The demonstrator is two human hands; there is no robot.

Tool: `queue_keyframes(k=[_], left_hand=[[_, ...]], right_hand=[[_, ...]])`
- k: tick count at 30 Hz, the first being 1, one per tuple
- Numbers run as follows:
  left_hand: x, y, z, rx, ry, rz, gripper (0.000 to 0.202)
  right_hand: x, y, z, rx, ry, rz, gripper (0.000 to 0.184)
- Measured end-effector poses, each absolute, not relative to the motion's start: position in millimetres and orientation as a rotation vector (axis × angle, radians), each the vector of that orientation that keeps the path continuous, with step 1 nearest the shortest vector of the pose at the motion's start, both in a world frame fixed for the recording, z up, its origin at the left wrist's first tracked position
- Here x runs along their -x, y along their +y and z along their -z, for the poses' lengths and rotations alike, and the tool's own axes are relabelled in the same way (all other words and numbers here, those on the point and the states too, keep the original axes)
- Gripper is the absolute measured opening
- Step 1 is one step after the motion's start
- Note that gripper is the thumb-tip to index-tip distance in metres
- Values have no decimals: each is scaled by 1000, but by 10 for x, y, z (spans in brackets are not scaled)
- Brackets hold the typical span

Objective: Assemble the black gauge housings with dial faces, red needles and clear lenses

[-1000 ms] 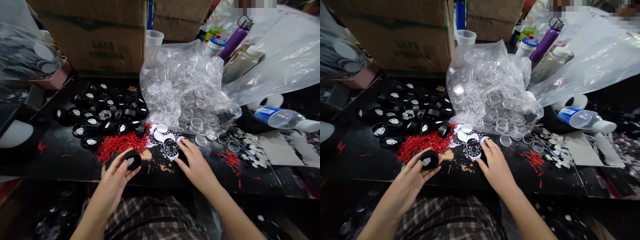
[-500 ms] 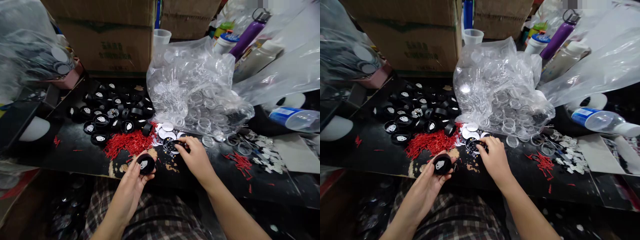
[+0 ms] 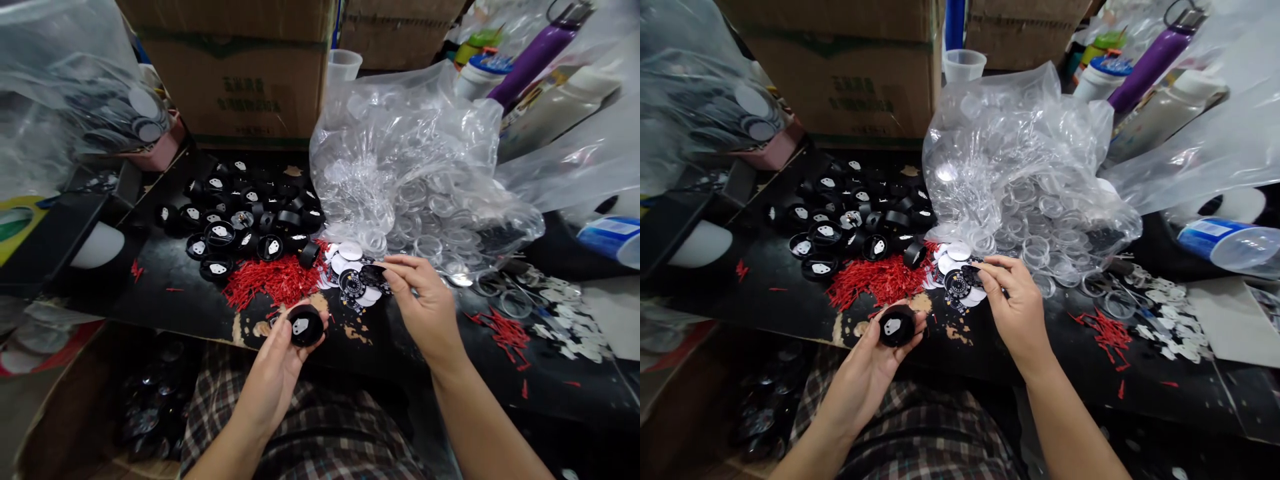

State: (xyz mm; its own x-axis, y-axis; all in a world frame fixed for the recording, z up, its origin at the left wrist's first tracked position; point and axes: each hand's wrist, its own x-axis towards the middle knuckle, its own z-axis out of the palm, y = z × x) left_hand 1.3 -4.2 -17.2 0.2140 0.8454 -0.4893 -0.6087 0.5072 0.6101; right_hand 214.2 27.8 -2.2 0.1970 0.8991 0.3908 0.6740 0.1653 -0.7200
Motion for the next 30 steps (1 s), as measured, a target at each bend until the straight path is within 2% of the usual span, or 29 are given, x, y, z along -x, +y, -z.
queue_keyframes(k=[2, 7, 10, 12, 15, 20, 22, 26, 30], left_hand=[[-27, -42, 167, -332, 862, -1056, 34], [-85, -55, 136, -376, 771, -1125, 33], [-92, -73, 122, -334, 791, -1162, 30], [-82, -70, 112, -297, 806, -1176, 33], [-76, -44, 87, -287, 870, -1202, 35], [-117, -68, 79, -370, 922, -1033, 30], [-122, -101, 101, -446, 941, -993, 30], [-87, -121, 155, -641, 1007, -936, 33], [-48, -89, 162, -652, 966, -872, 34]], right_hand=[[-2063, 258, -26, 1580, -1542, -400, 19], [-1745, 176, -87, 1552, -1553, -1130, 17], [-1637, 146, -62, 1469, -1321, -1365, 18], [-1630, 128, -56, 1476, -1251, -1353, 16], [-1656, 97, -94, 1518, -1362, -1144, 11], [-1593, 67, -182, 1397, -1638, -931, 24], [-1544, 67, -193, 1418, -1678, -905, 22], [-1515, 71, -197, 1581, -1646, -938, 5], [-1555, 74, -207, 1586, -1645, -1037, 5]])
